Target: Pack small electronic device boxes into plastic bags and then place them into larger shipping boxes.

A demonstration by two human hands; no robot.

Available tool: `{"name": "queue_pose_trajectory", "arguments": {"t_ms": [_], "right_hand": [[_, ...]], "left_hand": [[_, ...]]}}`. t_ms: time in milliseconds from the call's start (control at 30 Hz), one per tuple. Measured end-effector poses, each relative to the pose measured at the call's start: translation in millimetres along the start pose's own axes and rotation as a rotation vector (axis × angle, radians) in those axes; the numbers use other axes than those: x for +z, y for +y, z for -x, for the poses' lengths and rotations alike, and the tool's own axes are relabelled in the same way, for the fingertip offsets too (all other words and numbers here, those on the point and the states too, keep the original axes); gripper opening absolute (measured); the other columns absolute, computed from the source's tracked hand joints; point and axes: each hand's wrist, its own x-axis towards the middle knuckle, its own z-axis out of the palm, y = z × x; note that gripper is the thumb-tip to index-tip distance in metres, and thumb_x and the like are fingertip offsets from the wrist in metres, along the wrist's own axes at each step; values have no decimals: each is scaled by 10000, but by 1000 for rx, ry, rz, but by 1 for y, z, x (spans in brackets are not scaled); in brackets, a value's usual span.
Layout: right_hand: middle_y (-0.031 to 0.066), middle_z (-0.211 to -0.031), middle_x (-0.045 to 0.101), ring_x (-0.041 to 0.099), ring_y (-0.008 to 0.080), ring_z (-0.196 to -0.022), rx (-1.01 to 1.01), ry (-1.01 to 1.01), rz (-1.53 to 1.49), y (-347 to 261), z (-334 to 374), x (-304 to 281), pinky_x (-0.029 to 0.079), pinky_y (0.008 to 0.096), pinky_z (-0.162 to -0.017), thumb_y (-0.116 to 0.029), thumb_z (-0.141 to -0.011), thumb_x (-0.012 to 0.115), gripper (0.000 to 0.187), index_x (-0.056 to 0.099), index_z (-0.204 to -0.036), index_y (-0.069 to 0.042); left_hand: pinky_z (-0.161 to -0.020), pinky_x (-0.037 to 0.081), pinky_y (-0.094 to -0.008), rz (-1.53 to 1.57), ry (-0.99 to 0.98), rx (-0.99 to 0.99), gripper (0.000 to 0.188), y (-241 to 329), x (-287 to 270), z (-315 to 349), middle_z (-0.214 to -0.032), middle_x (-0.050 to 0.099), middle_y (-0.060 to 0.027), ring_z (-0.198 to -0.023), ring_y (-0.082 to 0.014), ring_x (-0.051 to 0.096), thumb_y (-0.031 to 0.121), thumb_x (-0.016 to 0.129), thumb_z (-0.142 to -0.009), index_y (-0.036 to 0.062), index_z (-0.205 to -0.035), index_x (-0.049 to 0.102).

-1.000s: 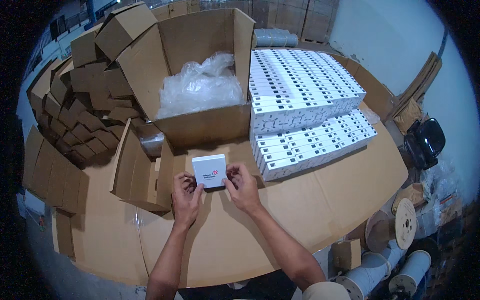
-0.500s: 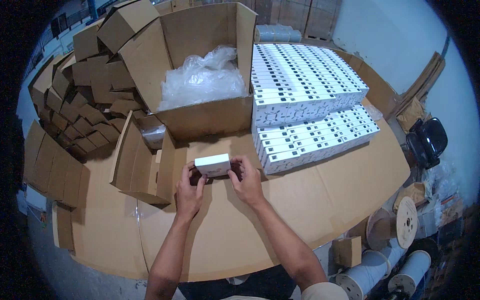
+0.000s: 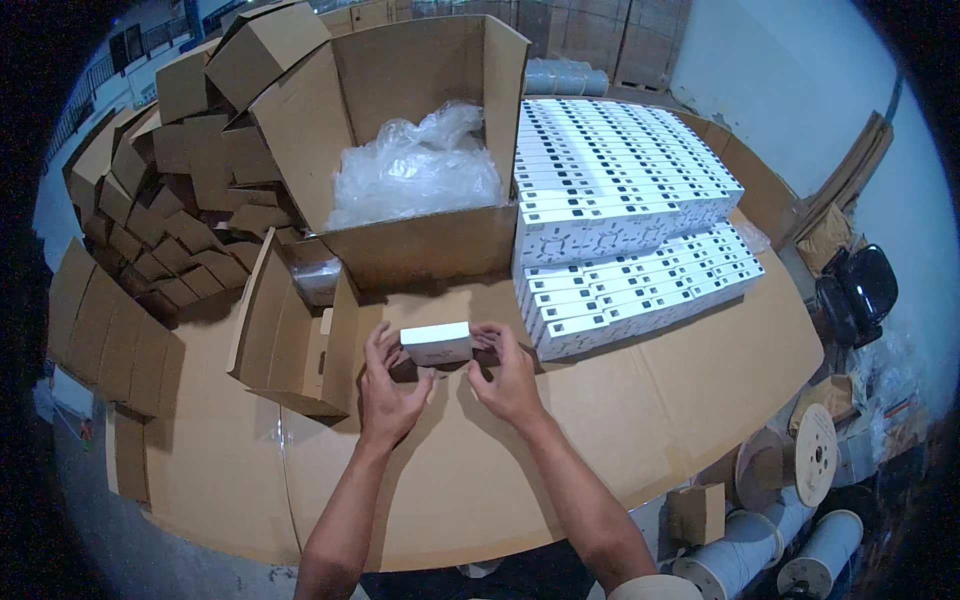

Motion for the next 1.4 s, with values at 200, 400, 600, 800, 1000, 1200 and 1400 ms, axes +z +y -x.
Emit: {"name": "queue_pose_trajectory", "arguments": {"t_ms": [200, 400, 600, 800, 1000, 1200, 1400], "right_hand": [[226, -1209, 632, 638, 316, -1186, -32, 28, 191, -1, 13, -2, 502, 381, -1045, 76, -839, 575, 436, 493, -1267, 66], [213, -1132, 672, 680, 361, -1053, -84, 123, 232, 16, 8, -5, 543, 413, -943, 58, -842, 564, 396, 542, -1236, 31], [204, -1071, 701, 698, 350, -1018, -101, 157, 249, 7, 9, 3, 552, 419, -906, 27, -842, 583, 347, 571, -1189, 29], [209, -1032, 708, 716, 332, -985, -64, 162, 207, 9, 13, 3, 566, 399, -880, 13, -840, 583, 297, 594, -1136, 32], [182, -1040, 713, 733, 263, -985, -51, 159, 238, 1, 10, 0, 587, 351, -883, 51, -847, 580, 281, 579, -1127, 63], [181, -1042, 713, 734, 261, -988, -20, 150, 198, 12, 9, 2, 586, 358, -889, 55, -848, 580, 287, 567, -1134, 56], [180, -1046, 713, 735, 267, -983, -39, 137, 241, 6, 7, -1, 585, 358, -888, 54, -849, 578, 297, 566, -1145, 45]], "left_hand": [[-1050, 426, -468, -192, 306, 439, 633, 12, -18, 1, -1256, 536, -191, -1174, -380, 537, 33, 689, -791, -20, -1358, 412], [-947, 469, -424, -135, 407, 498, 282, 90, -15, -83, -1100, 625, -163, -1065, -327, 600, 31, 644, -849, -6, -1123, 593], [-877, 517, -422, -60, 400, 269, 202, 94, -14, -226, -1032, 684, -160, -958, -315, 660, 45, 645, -856, 1, -1053, 629], [-917, 532, -424, -253, 285, 203, 344, 34, -15, -358, -1121, 701, -195, -1051, -352, 672, 138, 757, -817, -2, -1111, 647], [-984, 505, -474, -632, 25, 60, 538, 33, 2, -394, -1168, 660, -270, -1146, -428, 624, 282, 850, -768, -19, -1159, 634], [-861, 562, -421, -527, 130, 184, 334, -5, -28, -417, -945, 746, -162, -948, -317, 722, 233, 871, -692, 14, -911, 746], [-766, 557, -374, -157, 101, -6, 331, 3, -59, -427, -909, 767, -91, -819, -208, 718, 287, 857, -769, 72, -1009, 786]]}}
